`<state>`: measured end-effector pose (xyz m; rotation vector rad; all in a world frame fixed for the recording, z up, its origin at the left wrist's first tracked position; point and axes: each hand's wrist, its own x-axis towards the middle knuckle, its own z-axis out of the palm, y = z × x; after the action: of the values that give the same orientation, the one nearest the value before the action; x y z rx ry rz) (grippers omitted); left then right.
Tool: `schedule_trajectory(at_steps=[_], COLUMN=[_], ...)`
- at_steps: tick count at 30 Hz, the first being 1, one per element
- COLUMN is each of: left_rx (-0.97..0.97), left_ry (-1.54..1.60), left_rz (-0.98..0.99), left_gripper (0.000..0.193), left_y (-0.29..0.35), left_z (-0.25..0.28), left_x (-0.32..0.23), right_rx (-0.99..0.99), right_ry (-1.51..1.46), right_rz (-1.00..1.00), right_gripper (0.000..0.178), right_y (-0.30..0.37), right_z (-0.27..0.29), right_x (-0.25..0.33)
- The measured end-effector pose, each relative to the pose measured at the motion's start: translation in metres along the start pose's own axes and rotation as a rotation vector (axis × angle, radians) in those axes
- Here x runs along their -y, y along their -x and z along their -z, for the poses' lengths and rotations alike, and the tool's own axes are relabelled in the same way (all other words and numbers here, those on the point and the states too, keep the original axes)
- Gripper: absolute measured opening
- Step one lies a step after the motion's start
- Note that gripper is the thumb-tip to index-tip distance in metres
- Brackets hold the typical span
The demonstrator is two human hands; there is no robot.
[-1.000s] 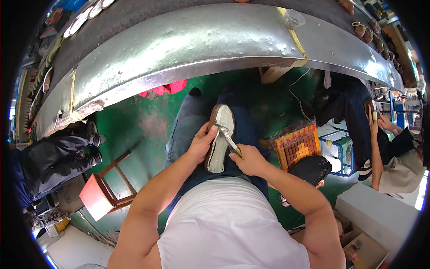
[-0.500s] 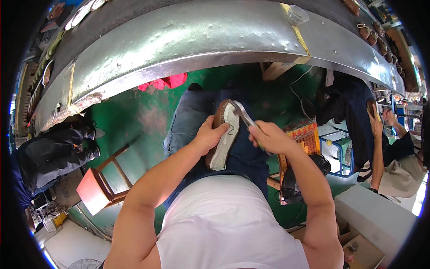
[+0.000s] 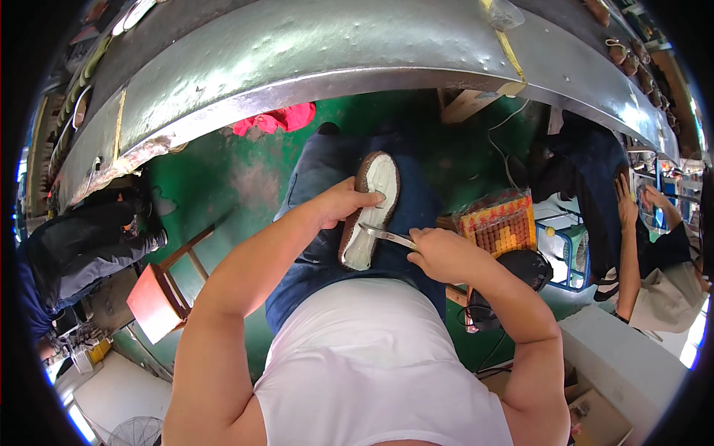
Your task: Using lasting pliers to pull and secure shoe uppers to the last/sole assembly on a production line.
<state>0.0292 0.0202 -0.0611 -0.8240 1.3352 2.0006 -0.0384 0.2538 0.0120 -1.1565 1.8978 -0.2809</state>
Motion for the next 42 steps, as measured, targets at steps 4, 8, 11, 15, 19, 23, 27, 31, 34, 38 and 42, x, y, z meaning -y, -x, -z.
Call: schedule_trajectory(at_steps=[4, 8, 11, 15, 19, 23, 27, 31, 34, 38, 42], left_rx=[0.04, 0.046, 0.017, 0.024, 0.064, 0.044, -0.176, -0.097, -0.04, -0.271, -0.484], left_ry=[0.013, 0.033, 0.006, 0.054, 0.069, 0.028, -0.22, -0.159, 0.044, -0.134, -0.672], left_rz=[-0.021, -0.009, -0.01, -0.055, -0.056, -0.104, -0.189, -0.353, -0.439, -0.559, -0.448], left_gripper=[0.054, 0.054, 0.055, 0.056, 0.057, 0.057, 0.064, 0.078, 0.087, 0.088, 0.093], left_y=[-0.007, -0.005, -0.005, -0.011, -0.01, -0.004, 0.003, 0.02, 0.017, -0.008, 0.008], left_z=[0.002, 0.002, 0.002, 0.009, 0.012, -0.002, -0.027, -0.024, -0.032, -0.029, -0.044], left_x=[0.006, 0.005, 0.004, 0.017, 0.009, 0.014, 0.019, 0.051, 0.06, 0.087, 0.067], right_rx=[-0.093, -0.029, -0.079, -0.163, -0.3, -0.377, -0.29, -0.078, -0.004, -0.04, -0.294], right_ry=[0.113, 0.075, 0.154, 0.061, -0.066, 0.007, -0.009, -0.028, -0.126, -0.304, -0.206], right_rz=[0.037, 0.011, 0.024, 0.044, 0.085, 0.104, -0.019, -0.165, -0.134, -0.117, -0.159], right_gripper=[0.029, 0.028, 0.028, 0.028, 0.03, 0.033, 0.037, 0.043, 0.044, 0.045, 0.047], right_y=[0.003, 0.005, -0.002, -0.02, -0.028, 0.004, 0.037, 0.027, 0.028, 0.027, -0.015], right_z=[-0.003, -0.005, -0.004, -0.029, -0.047, -0.048, -0.046, -0.03, -0.026, -0.01, -0.02], right_x=[0.006, 0.003, 0.009, -0.001, -0.014, -0.021, -0.015, -0.013, -0.025, -0.03, -0.016])
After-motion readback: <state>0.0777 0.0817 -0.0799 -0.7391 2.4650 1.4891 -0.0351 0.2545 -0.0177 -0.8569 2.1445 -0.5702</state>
